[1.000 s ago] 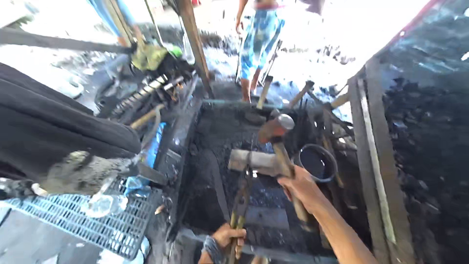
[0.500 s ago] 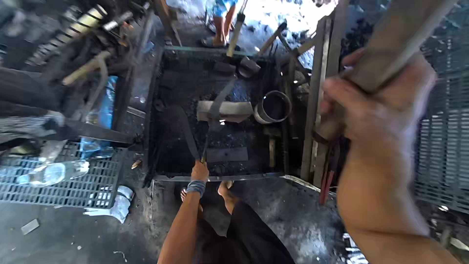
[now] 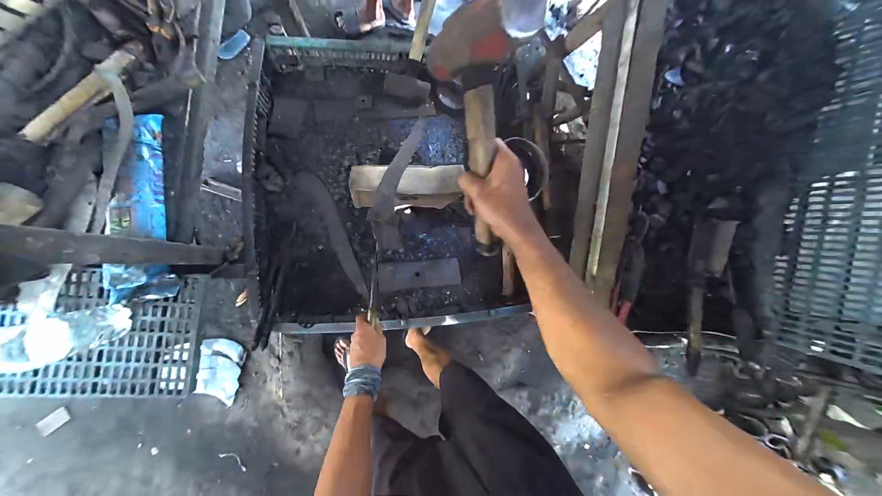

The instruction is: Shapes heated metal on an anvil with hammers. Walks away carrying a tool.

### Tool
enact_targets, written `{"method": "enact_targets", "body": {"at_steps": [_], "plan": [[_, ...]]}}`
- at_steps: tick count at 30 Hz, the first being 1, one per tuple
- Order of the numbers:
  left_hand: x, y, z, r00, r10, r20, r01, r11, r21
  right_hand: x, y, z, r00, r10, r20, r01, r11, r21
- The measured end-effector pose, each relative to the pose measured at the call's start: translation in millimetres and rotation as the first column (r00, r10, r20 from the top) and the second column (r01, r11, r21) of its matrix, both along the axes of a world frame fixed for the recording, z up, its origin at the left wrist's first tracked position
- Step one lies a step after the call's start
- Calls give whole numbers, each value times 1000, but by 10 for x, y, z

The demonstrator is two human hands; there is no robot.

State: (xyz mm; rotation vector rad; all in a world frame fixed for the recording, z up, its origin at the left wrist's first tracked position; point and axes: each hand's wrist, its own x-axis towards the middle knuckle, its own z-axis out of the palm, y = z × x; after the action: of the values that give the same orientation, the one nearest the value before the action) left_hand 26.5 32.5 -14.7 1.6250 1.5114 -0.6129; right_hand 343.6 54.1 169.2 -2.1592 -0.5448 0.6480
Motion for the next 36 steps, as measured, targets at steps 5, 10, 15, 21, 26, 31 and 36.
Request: {"method": "enact_targets", "body": {"at_steps": [5,10,15,21,26,31,36], "plan": [[-22,-199,-29,999,19,-48,-18,1000,8,-266,-121,-402,993,32,112,-13,986,-169],[-51,-288,0,997,0,-74,4,999,49,-420,-122,-1026,965,14,-262,-109,930,-352],[-348,-558,163,994,78,-76,-80,997,-20,-68,-158,-92,996,79,-52,-87,979,-185],[-562,-844,261,987,137,-89,-140,990,-29,-23,-70,-582,998,6,58,6,981,-196],[-691,-981,265,988,144,-59,-143,989,23,9,7,-1367,971,-34,-235,-56,929,-367],[-842,-1117,245,982,159,-100,-158,987,13,63,-57,-1021,991,9,-132,-58,927,-372],[-910,-1196,314,975,168,-147,-170,985,2,66,-138,-1620,981,12,-194,-105,872,-478]]}}
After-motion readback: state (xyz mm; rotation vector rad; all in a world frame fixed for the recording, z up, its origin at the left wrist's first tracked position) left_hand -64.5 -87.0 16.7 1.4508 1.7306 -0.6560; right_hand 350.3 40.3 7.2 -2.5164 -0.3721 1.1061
